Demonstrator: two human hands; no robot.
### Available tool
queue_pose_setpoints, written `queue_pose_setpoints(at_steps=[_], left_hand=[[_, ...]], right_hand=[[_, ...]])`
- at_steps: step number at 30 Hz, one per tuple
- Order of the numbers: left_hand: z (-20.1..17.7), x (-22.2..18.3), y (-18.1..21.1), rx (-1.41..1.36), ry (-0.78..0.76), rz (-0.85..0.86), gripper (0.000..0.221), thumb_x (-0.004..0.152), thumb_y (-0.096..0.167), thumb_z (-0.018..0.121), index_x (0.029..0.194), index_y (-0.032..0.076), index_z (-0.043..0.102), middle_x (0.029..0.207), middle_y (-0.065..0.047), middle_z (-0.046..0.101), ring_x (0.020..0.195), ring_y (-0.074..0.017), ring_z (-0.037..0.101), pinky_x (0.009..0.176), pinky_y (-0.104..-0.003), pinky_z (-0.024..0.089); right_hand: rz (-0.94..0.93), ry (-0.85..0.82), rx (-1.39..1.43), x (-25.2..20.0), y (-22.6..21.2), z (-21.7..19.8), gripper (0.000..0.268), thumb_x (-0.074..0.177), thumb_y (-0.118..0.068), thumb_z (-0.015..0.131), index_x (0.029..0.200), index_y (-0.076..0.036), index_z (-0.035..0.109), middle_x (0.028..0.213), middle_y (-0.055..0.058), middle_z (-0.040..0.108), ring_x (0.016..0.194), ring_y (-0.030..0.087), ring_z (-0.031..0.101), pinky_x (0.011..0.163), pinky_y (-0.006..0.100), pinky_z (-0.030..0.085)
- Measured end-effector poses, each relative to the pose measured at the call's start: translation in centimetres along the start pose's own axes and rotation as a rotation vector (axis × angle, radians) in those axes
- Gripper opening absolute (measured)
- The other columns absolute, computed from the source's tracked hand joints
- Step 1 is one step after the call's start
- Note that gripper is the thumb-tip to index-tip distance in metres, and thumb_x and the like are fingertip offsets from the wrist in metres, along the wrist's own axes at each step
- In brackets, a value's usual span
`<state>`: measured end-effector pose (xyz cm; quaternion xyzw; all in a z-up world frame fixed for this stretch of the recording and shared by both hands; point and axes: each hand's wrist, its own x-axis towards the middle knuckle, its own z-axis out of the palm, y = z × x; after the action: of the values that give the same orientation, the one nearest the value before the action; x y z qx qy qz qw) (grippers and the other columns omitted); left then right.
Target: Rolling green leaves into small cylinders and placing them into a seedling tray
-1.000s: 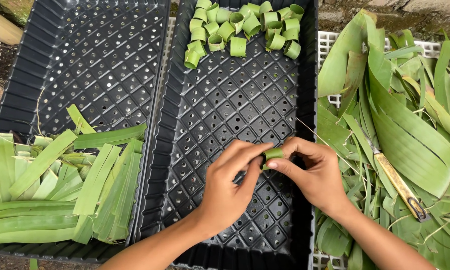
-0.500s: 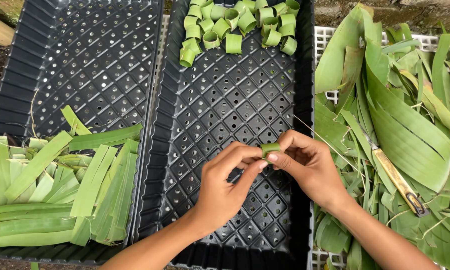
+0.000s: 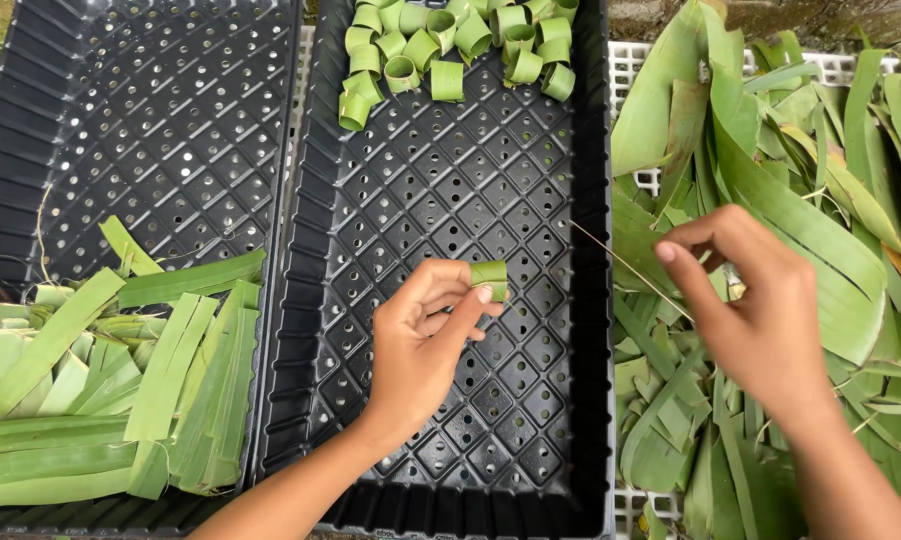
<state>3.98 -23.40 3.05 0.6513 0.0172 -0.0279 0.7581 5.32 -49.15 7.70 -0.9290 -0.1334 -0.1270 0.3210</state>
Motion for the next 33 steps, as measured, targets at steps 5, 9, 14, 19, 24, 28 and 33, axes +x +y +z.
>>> queue_pose_setpoints(at_steps=[5, 9, 14, 19, 24, 28, 33], left_hand=[[0.2, -0.1, -0.1, 0.014, -0.012, 0.001, 0.008, 0.095, 0.016, 0.066, 0.099, 0.010, 0.065, 0.102, -0.010, 0.080, 0.087, -0.0194, 0.081, 0.067, -0.026, 0.062], [0.2, 0.0, -0.6, 0.056, -0.006, -0.047, 0.008, 0.093, 0.017, 0.067, 0.096, 0.011, 0.064, 0.100, -0.008, 0.081, 0.083, -0.0174, 0.080, 0.066, -0.026, 0.062], [0.4, 0.0, -0.7, -0.033, -0.040, 0.046, 0.008, 0.093, 0.012, 0.069, 0.098, 0.006, 0.068, 0.099, -0.009, 0.079, 0.087, -0.0173, 0.077, 0.086, -0.027, 0.062], [0.2, 0.2, -0.9, -0.123, 0.007, -0.006, 0.005, 0.093, 0.010, 0.070, 0.097, 0.006, 0.068, 0.100, -0.008, 0.075, 0.083, -0.0167, 0.072, 0.086, -0.028, 0.061], [0.3, 0.1, -0.6, -0.150, 0.013, 0.050, 0.007, 0.095, 0.010, 0.067, 0.099, 0.006, 0.063, 0.107, -0.013, 0.075, 0.091, -0.0161, 0.072, 0.090, -0.033, 0.067], [0.3, -0.2, 0.1, -0.090, 0.042, 0.033, 0.009, 0.096, 0.014, 0.066, 0.099, 0.006, 0.062, 0.105, -0.013, 0.077, 0.083, -0.0235, 0.079, 0.083, -0.032, 0.068], [0.3, -0.1, 0.4, -0.072, 0.074, 0.073, 0.011, 0.095, 0.014, 0.066, 0.098, 0.004, 0.063, 0.108, -0.014, 0.078, 0.080, -0.0230, 0.080, 0.081, -0.028, 0.066]], right_hand=[[-0.066, -0.088, -0.175, -1.5, 1.4, 0.8, 0.022, 0.099, -0.016, 0.069, 0.115, -0.001, 0.066, 0.105, 0.013, 0.064, 0.097, 0.026, 0.065, 0.078, 0.036, 0.054], [-0.240, -0.007, -0.426, -1.4, 2.1, 3.0, 0.033, 0.101, -0.030, 0.071, 0.126, -0.008, 0.068, 0.111, 0.012, 0.056, 0.091, 0.031, 0.054, 0.080, 0.041, 0.048], [-0.307, -0.011, -0.350, 0.9, 1.2, 4.0, 0.010, 0.106, -0.016, 0.066, 0.108, -0.006, 0.066, 0.101, 0.011, 0.058, 0.084, 0.031, 0.049, 0.072, 0.041, 0.042], [-0.325, -0.132, 0.088, 1.4, -2.1, 4.6, 0.004, 0.104, 0.001, 0.056, 0.100, 0.003, 0.057, 0.100, 0.015, 0.056, 0.089, 0.028, 0.059, 0.083, 0.036, 0.049], [-0.215, -0.210, 0.172, 0.3, -4.9, 5.9, 0.010, 0.104, -0.009, 0.053, 0.107, -0.003, 0.060, 0.082, 0.006, 0.061, 0.062, 0.017, 0.055, 0.059, 0.029, 0.045], [-0.186, -0.174, 0.113, -0.1, -5.1, 6.8, 0.008, 0.105, -0.014, 0.054, 0.104, -0.009, 0.060, 0.066, 0.002, 0.051, 0.049, 0.016, 0.042, 0.049, 0.030, 0.035], [-0.207, -0.107, 0.109, 0.0, -5.6, 6.7, 0.007, 0.100, -0.007, 0.058, 0.094, -0.007, 0.062, 0.070, 0.001, 0.056, 0.054, 0.013, 0.046, 0.051, 0.028, 0.035]])
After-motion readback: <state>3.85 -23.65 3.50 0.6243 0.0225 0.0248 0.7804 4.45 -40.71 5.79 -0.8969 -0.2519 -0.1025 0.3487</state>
